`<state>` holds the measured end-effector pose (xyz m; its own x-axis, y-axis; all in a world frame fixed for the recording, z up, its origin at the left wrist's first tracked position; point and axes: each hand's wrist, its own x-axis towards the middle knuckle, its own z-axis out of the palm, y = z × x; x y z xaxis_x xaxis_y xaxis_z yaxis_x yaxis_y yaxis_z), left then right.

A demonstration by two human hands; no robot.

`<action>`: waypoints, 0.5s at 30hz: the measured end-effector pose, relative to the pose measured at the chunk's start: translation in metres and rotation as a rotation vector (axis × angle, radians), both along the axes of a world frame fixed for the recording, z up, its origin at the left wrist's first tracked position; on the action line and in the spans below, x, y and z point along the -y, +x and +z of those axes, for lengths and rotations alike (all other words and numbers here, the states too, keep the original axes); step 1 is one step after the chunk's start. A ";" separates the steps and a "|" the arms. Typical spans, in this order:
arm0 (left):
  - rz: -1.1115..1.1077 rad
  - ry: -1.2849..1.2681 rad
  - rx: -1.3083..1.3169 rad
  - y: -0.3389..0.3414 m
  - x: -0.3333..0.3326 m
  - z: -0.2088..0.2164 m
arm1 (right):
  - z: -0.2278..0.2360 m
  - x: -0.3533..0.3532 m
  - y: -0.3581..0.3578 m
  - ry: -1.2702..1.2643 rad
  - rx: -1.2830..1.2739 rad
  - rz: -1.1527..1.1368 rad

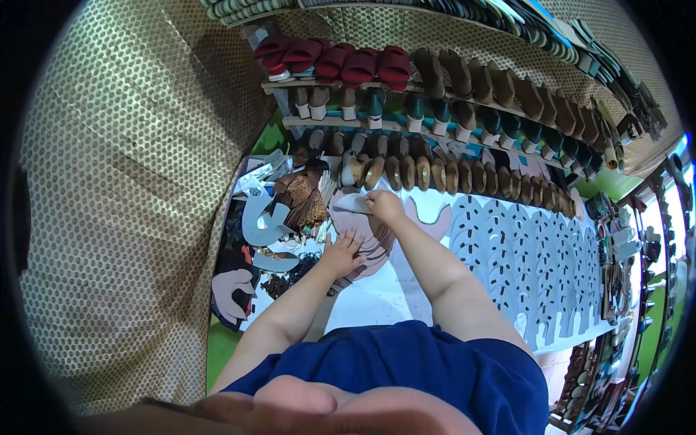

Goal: Applying adhesive to shoe upper patterns on a workbench in a shoe factory.

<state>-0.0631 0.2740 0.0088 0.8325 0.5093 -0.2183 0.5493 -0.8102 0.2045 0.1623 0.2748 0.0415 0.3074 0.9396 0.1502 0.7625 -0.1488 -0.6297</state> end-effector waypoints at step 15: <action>0.072 -0.189 0.046 0.003 -0.006 0.014 | 0.095 -0.004 0.086 0.457 -0.064 -0.520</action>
<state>-0.0600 0.2801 0.0229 0.8070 0.5212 -0.2776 0.5906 -0.7144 0.3752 0.2486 0.2787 0.1370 0.7221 0.5146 0.4623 0.6234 -0.1943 -0.7573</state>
